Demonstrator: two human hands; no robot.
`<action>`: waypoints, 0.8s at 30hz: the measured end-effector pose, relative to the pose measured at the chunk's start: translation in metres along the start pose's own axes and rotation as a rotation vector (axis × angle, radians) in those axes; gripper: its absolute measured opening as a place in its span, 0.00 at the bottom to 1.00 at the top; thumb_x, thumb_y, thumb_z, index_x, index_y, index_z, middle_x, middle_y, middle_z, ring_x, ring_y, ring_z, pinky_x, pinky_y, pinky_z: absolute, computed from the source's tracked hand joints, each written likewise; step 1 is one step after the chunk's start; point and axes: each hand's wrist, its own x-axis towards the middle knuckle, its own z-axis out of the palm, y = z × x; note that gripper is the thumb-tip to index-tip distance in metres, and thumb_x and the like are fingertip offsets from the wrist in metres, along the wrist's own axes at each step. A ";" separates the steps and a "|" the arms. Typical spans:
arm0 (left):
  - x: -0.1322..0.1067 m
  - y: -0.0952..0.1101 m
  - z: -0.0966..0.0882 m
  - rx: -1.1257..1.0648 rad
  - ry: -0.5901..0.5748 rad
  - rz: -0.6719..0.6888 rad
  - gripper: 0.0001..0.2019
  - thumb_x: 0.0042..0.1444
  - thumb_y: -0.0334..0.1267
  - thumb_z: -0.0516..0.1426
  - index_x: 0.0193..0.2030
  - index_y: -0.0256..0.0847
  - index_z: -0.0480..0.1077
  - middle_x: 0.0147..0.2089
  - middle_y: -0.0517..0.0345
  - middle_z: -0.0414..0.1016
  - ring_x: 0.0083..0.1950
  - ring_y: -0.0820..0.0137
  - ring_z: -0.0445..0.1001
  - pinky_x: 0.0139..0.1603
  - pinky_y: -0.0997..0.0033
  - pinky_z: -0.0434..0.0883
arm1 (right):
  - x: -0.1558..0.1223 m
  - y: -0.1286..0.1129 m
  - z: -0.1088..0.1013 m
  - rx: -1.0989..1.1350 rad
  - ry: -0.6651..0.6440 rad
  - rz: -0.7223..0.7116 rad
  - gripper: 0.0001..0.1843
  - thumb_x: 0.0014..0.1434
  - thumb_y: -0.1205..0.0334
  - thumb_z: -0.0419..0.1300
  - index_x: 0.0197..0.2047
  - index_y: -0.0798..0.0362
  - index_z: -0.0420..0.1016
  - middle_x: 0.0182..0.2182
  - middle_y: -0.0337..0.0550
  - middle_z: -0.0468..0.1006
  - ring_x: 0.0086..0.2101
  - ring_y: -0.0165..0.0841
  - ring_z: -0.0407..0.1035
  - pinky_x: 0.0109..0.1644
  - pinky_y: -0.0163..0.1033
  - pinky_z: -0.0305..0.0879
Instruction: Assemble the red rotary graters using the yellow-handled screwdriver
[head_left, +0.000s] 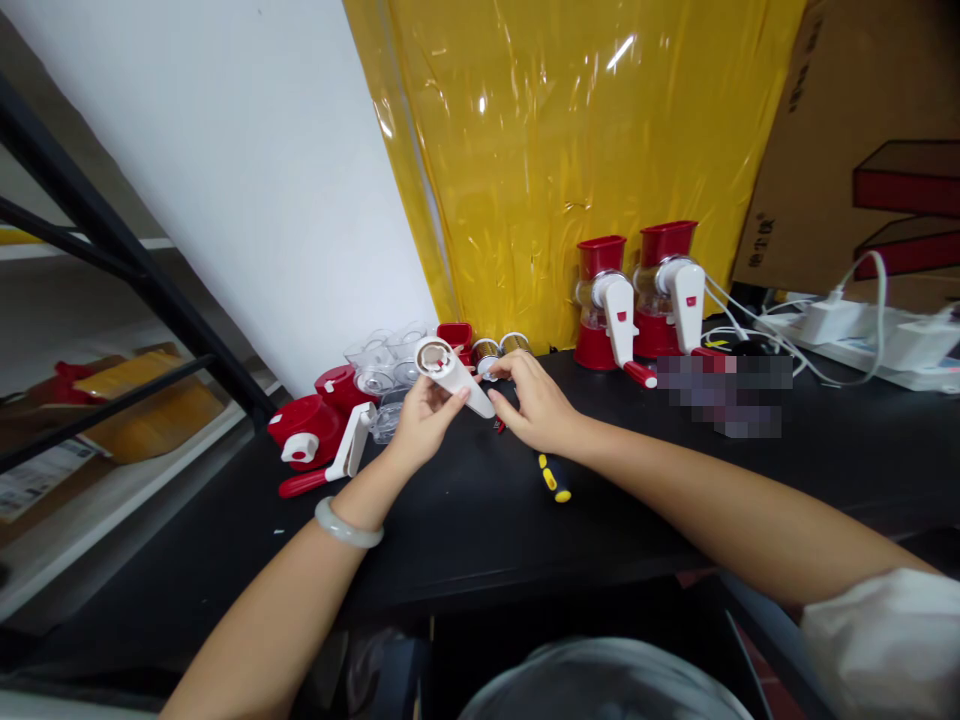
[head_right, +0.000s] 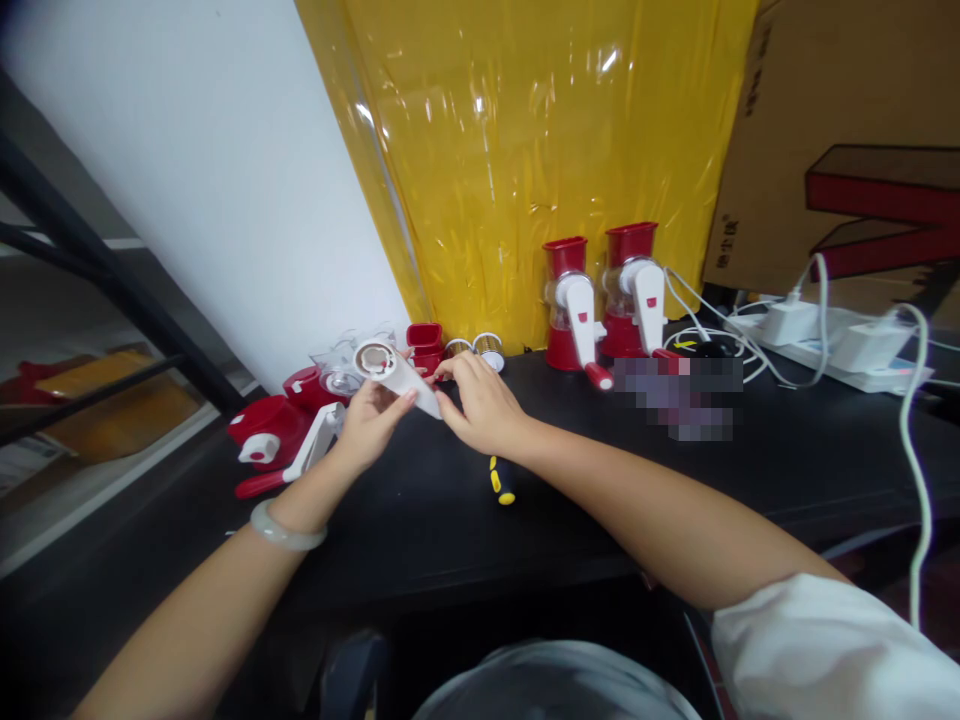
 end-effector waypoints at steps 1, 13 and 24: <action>0.000 0.000 -0.001 -0.002 -0.004 0.003 0.23 0.58 0.44 0.63 0.58 0.42 0.66 0.57 0.45 0.77 0.52 0.59 0.80 0.55 0.56 0.77 | 0.000 0.001 0.001 -0.002 -0.021 0.023 0.12 0.63 0.62 0.55 0.50 0.53 0.65 0.44 0.52 0.72 0.46 0.41 0.67 0.52 0.50 0.64; -0.002 -0.006 0.001 -0.044 -0.090 -0.018 0.28 0.58 0.45 0.63 0.62 0.41 0.61 0.56 0.40 0.76 0.54 0.57 0.79 0.52 0.57 0.79 | -0.007 0.017 0.017 0.036 -0.324 0.196 0.23 0.59 0.43 0.62 0.45 0.56 0.75 0.44 0.51 0.74 0.47 0.40 0.67 0.52 0.49 0.65; -0.002 0.002 0.000 -0.056 -0.078 -0.045 0.25 0.58 0.46 0.63 0.57 0.41 0.61 0.56 0.41 0.76 0.51 0.58 0.80 0.50 0.59 0.79 | -0.005 0.007 0.020 0.147 -0.351 0.236 0.13 0.59 0.53 0.65 0.36 0.56 0.75 0.35 0.46 0.75 0.42 0.37 0.66 0.47 0.43 0.63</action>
